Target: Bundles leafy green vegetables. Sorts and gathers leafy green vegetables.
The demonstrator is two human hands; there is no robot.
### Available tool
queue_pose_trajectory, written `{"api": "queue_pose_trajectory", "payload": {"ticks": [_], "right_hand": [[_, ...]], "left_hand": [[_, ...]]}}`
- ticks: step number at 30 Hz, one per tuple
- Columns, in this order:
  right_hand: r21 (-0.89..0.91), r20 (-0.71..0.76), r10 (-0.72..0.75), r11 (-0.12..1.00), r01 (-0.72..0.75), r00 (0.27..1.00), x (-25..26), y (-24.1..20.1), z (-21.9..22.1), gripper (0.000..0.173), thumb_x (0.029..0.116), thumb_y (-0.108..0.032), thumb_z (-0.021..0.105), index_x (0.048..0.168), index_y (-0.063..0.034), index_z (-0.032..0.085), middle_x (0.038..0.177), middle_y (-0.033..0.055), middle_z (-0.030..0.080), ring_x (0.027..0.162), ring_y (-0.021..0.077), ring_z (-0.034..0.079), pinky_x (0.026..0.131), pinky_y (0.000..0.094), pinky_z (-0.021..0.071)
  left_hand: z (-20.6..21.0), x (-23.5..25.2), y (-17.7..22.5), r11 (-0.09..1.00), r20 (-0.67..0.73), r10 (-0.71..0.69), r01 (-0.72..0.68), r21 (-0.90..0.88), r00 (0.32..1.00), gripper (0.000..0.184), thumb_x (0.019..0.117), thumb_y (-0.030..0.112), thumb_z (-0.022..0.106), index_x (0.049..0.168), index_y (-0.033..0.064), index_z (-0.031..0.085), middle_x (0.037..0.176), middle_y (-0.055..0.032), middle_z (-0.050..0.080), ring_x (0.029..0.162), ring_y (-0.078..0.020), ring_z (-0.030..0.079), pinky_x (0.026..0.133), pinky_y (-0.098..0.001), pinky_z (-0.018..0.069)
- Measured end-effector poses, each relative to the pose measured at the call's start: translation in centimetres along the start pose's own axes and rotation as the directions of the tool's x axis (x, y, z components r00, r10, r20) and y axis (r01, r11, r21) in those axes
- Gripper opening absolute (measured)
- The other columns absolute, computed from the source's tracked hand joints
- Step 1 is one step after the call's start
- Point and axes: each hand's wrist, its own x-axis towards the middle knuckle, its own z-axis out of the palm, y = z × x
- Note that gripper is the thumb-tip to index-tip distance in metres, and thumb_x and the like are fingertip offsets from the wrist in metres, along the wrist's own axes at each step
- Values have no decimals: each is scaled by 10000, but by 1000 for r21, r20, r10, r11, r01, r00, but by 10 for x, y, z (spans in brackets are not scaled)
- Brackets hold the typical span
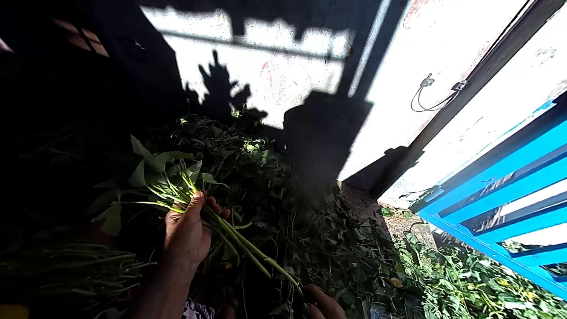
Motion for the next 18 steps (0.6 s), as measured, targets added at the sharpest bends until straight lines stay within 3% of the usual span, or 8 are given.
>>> {"api": "queue_pose_trajectory", "payload": {"ticks": [2, 6, 7, 9, 12, 15, 16, 18], "right_hand": [[33, -13, 5, 999, -5, 1000, 4, -6, 2, 343, 1094, -173, 421, 1244, 52, 632, 987, 136, 710, 867, 183, 694, 810, 391, 588], [-367, -177, -9, 928, -58, 984, 15, 4, 5, 312, 1062, -229, 486, 1030, -16, 712, 891, 130, 695, 762, 244, 684, 681, 464, 568], [-306, -299, 23, 945, -118, 954, 20, 8, 3, 303, 1046, -222, 484, 977, -30, 707, 798, 88, 663, 694, 206, 647, 637, 425, 541], [162, -552, 182, 981, -110, 814, 38, 13, -7, 271, 1019, -176, 458, 902, -62, 675, 616, -14, 522, 496, 79, 464, 468, 261, 398], [737, -549, 468, 662, 136, 693, 55, -16, -30, 336, 1086, -209, 348, 827, -128, 545, 532, -59, 403, 385, 26, 328, 359, 186, 286], [839, -544, 600, 392, 378, 587, 52, -35, -58, 354, 1073, -235, 315, 770, -164, 483, 513, -66, 401, 369, 20, 336, 356, 165, 290], [809, -585, 632, 402, 430, 509, 45, -27, -75, 346, 1069, -244, 313, 773, -174, 476, 503, -75, 395, 362, 17, 337, 351, 163, 292], [701, -706, 587, 661, 269, 397, 27, 10, -107, 358, 1085, -236, 302, 770, -175, 461, 499, -87, 377, 362, 15, 322, 353, 171, 289]], "left_hand": [[0, 0, 1, 1000, -8, -2, 2, 9, 1000, 134, 1101, 215, 467, 1088, 122, 563, 796, -20, 625, 643, -147, 658, 610, -372, 629], [0, -12, -3, 996, 36, 82, -80, -37, 996, 156, 1113, 197, 422, 1064, 116, 547, 761, -20, 620, 622, -153, 652, 611, -363, 624], [1, -18, -6, 994, 92, 100, -95, -56, 991, 172, 1117, 187, 396, 1049, 116, 538, 748, -14, 601, 607, -144, 638, 606, -351, 623], [5, -31, -13, 992, 202, 81, -60, -108, 976, 207, 1111, 166, 383, 1022, 99, 557, 726, -24, 600, 583, -153, 649, 607, -374, 640], [10, -40, -24, 991, 262, -17, 52, -127, 965, 242, 1110, 169, 368, 1011, 89, 574, 746, -44, 625, 627, -170, 673, 655, -399, 643], [10, -23, -12, 985, 144, -30, 54, -165, 989, 258, 1120, 203, 379, 989, 103, 578, 724, 0, 573, 585, -114, 606, 589, -306, 601], [4, -14, -3, 983, 95, 3, 14, -184, 996, 255, 1122, 213, 381, 990, 110, 573, 720, 14, 573, 581, -95, 596, 572, -270, 580], [-14, 3, 19, 965, 70, 116, -96, -243, 991, 265, 1125, 222, 358, 970, 144, 558, 708, 43, 562, 583, -74, 596, 583, -244, 578]]}}
